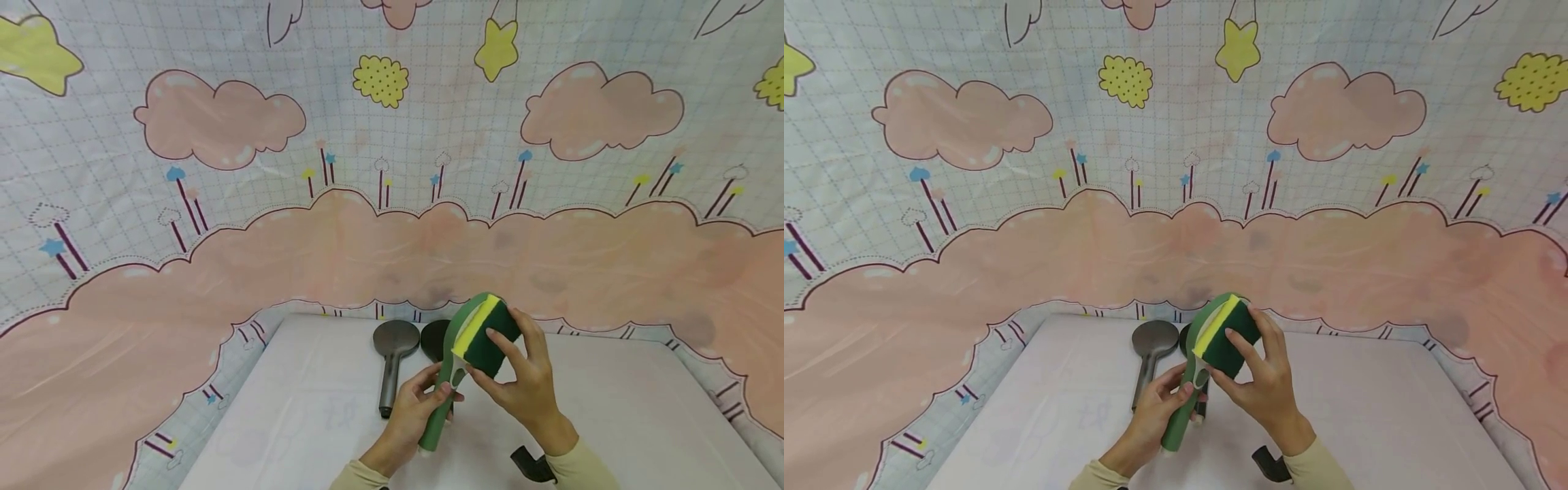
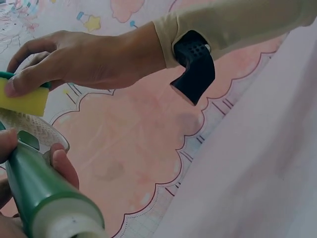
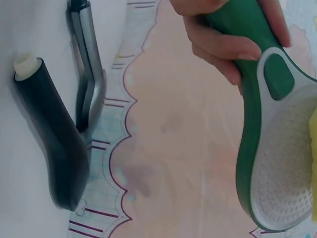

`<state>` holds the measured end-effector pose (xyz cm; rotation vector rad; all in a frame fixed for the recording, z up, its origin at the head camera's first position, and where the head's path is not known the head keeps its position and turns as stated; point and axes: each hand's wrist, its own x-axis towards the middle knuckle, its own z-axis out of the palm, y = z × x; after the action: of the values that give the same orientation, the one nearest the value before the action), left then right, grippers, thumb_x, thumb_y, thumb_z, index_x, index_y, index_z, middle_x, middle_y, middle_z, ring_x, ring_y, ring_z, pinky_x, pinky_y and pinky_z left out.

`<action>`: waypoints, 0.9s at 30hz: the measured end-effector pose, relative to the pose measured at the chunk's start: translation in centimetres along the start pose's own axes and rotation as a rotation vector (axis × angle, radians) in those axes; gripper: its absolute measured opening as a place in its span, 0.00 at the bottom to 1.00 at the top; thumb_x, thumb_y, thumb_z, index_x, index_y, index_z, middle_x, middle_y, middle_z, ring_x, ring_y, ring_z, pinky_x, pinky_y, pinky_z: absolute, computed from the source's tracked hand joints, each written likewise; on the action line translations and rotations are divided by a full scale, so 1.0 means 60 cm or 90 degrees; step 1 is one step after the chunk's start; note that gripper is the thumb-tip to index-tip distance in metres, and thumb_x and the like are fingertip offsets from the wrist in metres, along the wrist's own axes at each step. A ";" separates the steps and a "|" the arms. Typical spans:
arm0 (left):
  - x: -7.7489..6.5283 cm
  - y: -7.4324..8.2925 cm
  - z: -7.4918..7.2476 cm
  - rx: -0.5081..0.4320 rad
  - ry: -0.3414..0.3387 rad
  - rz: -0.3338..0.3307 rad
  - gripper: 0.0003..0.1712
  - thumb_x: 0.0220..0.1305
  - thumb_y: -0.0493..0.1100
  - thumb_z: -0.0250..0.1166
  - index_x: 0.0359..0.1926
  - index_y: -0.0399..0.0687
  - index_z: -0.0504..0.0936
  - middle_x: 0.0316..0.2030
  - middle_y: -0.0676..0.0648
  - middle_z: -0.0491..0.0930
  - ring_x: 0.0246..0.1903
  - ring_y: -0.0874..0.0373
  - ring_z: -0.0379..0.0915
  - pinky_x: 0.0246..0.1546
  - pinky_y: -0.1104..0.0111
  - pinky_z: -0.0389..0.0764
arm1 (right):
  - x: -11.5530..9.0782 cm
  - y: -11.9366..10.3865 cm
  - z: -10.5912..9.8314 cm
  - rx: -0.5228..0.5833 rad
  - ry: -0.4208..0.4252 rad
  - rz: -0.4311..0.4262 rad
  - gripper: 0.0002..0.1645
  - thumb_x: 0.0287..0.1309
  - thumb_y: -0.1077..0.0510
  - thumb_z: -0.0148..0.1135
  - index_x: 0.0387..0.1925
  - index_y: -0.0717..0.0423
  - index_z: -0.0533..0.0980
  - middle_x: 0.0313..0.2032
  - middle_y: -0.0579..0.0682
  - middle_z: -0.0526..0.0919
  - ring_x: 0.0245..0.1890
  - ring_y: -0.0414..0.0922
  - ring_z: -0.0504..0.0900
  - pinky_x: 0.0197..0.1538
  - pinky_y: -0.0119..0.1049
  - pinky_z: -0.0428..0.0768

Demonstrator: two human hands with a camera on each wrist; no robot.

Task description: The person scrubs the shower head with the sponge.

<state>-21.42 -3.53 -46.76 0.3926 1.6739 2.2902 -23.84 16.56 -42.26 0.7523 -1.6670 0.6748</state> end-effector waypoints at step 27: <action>0.000 -0.001 -0.002 -0.108 -0.065 -0.055 0.33 0.73 0.52 0.56 0.72 0.41 0.62 0.48 0.49 0.79 0.40 0.63 0.79 0.33 0.73 0.81 | 0.021 -0.007 0.007 -0.055 -0.092 -0.026 0.34 0.60 0.31 0.59 0.55 0.51 0.80 0.62 0.69 0.71 0.59 0.64 0.71 0.73 0.35 0.58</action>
<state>-21.47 -3.65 -46.84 0.3841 1.4079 2.2870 -24.00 15.84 -41.06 0.7864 -1.7956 0.5272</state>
